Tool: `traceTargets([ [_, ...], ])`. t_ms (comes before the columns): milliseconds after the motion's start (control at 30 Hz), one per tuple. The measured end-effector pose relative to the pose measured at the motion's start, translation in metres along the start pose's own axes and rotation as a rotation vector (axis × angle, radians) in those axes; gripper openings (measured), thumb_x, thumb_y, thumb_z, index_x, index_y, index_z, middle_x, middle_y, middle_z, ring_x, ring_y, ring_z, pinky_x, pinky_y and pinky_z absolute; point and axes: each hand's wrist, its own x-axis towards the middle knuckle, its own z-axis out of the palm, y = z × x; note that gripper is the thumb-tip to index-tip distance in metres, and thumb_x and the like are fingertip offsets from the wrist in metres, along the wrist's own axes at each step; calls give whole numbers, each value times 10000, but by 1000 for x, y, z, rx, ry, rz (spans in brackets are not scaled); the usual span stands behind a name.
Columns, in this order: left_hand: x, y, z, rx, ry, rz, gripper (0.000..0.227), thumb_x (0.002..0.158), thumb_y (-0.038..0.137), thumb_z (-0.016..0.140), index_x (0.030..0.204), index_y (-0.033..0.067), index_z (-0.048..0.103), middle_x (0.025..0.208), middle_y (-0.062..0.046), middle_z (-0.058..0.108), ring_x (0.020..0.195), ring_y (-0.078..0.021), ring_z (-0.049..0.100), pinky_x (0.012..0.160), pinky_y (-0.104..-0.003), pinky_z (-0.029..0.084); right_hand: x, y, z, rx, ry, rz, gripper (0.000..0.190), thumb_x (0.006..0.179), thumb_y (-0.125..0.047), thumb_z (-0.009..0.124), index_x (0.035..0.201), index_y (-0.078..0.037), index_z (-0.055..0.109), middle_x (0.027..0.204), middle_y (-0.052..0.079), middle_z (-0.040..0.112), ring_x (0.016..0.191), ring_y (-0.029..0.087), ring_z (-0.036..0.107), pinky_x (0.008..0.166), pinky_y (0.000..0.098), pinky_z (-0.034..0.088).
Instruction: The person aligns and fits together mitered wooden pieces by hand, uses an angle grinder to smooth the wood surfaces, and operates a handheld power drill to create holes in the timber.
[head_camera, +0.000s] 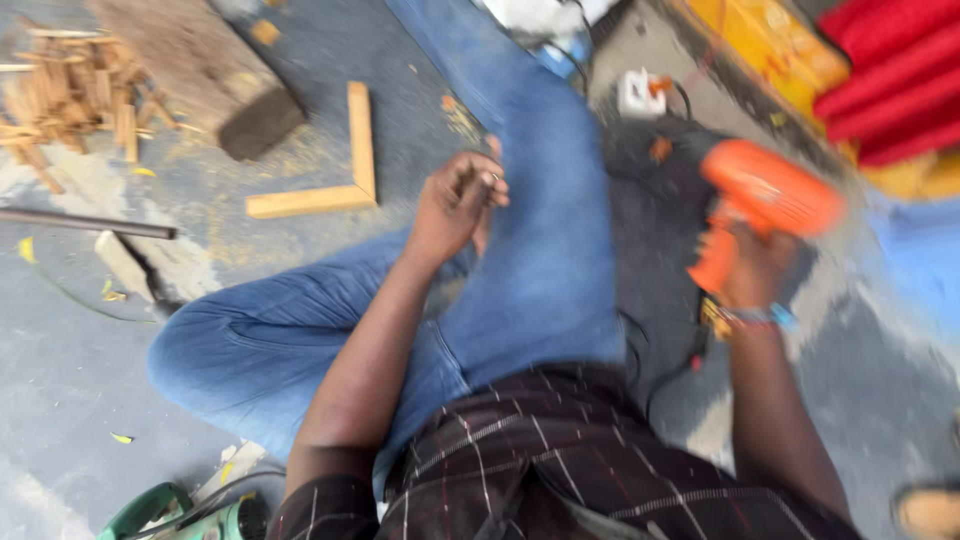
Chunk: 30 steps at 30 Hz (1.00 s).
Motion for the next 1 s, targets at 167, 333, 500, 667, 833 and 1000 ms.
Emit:
traceTargets([
  [167, 11, 12, -38, 63, -24, 56, 93, 1035, 8, 589, 1078, -23, 665, 989, -80, 735, 920, -125, 734, 838, -275, 635, 31, -89, 41, 410, -307, 14, 531, 1016, -93, 786, 1442, -27, 477, 1226, 112, 616, 894, 248, 693, 768, 380, 591],
  [333, 22, 13, -112, -19, 103, 42, 67, 1023, 15, 626, 1076, -7, 661, 987, -77, 719, 885, -132, 723, 831, -290, 624, 81, -79, 168, 629, -542, 444, 681, 766, -175, 846, 1343, -75, 500, 1231, 99, 656, 910, 183, 688, 739, 323, 562],
  [500, 7, -19, -162, -267, 473, -61, 75, 1026, 69, 616, 1068, 17, 652, 966, -77, 720, 846, -153, 731, 817, -301, 632, 67, -12, 281, 691, -841, 655, 449, 858, -251, 848, 1170, -51, 594, 978, 90, 670, 743, 177, 646, 684, 318, 536],
  [667, 10, -49, -188, -288, 573, -190, 74, 1029, 101, 608, 1080, 47, 607, 1059, -102, 732, 876, -158, 746, 790, -285, 628, 55, 24, 292, 677, -1001, 1063, 379, 932, -315, 821, 1054, -45, 583, 788, 65, 615, 722, 143, 600, 679, 300, 503],
  [833, 38, -46, -195, -375, 410, -228, 69, 1059, 99, 583, 1109, 53, 594, 1196, -160, 719, 991, -196, 745, 857, -314, 636, 64, 44, 290, 637, -975, 1001, 443, 904, -319, 810, 1113, 17, 612, 774, 70, 618, 683, 155, 590, 638, 298, 493],
  [1000, 32, -43, -184, -855, 325, -173, 97, 1084, 92, 463, 1122, 68, 549, 1214, -172, 702, 1131, -256, 738, 993, -388, 607, 68, 62, 290, 676, -935, 1075, 483, 945, -262, 794, 1242, 58, 586, 921, 114, 664, 752, 184, 612, 687, 313, 507],
])
